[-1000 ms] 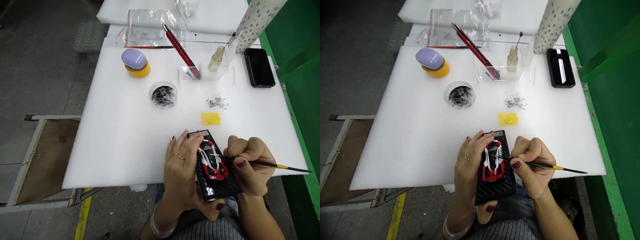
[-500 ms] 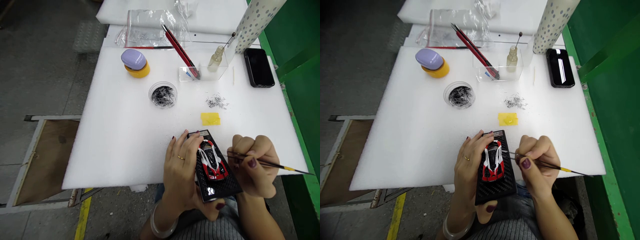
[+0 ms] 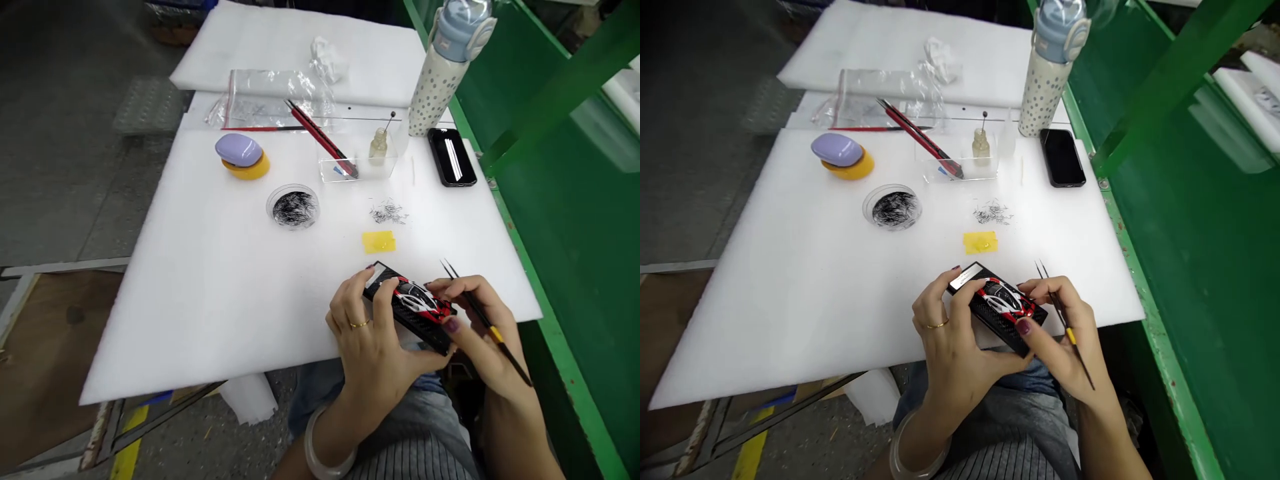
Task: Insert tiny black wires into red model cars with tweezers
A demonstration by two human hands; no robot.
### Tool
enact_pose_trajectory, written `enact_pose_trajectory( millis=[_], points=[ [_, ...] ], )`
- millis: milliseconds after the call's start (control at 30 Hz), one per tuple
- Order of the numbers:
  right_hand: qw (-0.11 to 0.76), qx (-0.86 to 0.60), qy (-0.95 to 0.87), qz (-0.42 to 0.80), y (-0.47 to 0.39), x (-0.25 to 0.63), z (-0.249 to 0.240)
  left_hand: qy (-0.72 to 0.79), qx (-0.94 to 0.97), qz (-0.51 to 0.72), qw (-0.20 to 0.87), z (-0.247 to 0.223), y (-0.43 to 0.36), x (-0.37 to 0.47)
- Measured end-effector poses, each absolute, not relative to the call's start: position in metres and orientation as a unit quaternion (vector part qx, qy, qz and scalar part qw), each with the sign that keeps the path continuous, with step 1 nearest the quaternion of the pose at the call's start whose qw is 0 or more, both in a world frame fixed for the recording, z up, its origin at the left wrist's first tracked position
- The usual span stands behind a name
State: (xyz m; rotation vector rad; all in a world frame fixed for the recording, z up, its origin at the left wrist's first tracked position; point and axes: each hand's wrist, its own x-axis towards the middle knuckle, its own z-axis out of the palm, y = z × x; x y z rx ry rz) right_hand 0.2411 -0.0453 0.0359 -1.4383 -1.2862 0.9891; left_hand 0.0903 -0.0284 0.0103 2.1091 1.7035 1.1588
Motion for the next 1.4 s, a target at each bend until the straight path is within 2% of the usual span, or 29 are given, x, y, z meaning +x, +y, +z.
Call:
enact_pose_trajectory(
  millis=[100,200,400,533,767,1033,1400],
  points=[
    [0.425,-0.606,-0.54,0.4,-0.048,0.251,0.034,0.585,0.715,0.377,0.065,0.01,-0.032,0.099],
    [0.435,-0.583,-0.539,0.424,-0.039,0.268,0.031,0.586,0.734,0.34,0.042,0.015,-0.033,0.095],
    [0.406,-0.46,-0.558,0.558,-0.012,0.295,0.027,0.434,0.828,0.347,0.072,0.022,-0.013,0.075],
    [0.414,-0.438,-0.564,0.565,-0.007,0.293,0.022,0.394,0.84,0.351,0.123,0.019,-0.003,0.075],
    [0.433,-0.42,-0.563,0.565,-0.008,0.293,0.016,0.407,0.828,0.356,0.145,0.012,-0.005,0.079],
    [0.438,-0.414,-0.573,0.555,-0.007,0.292,0.016,0.379,0.865,0.328,0.042,0.015,-0.002,0.08],
    [0.434,-0.425,-0.577,0.546,-0.006,0.293,0.016,0.384,0.866,0.317,0.053,0.016,-0.001,0.08]
  ],
)
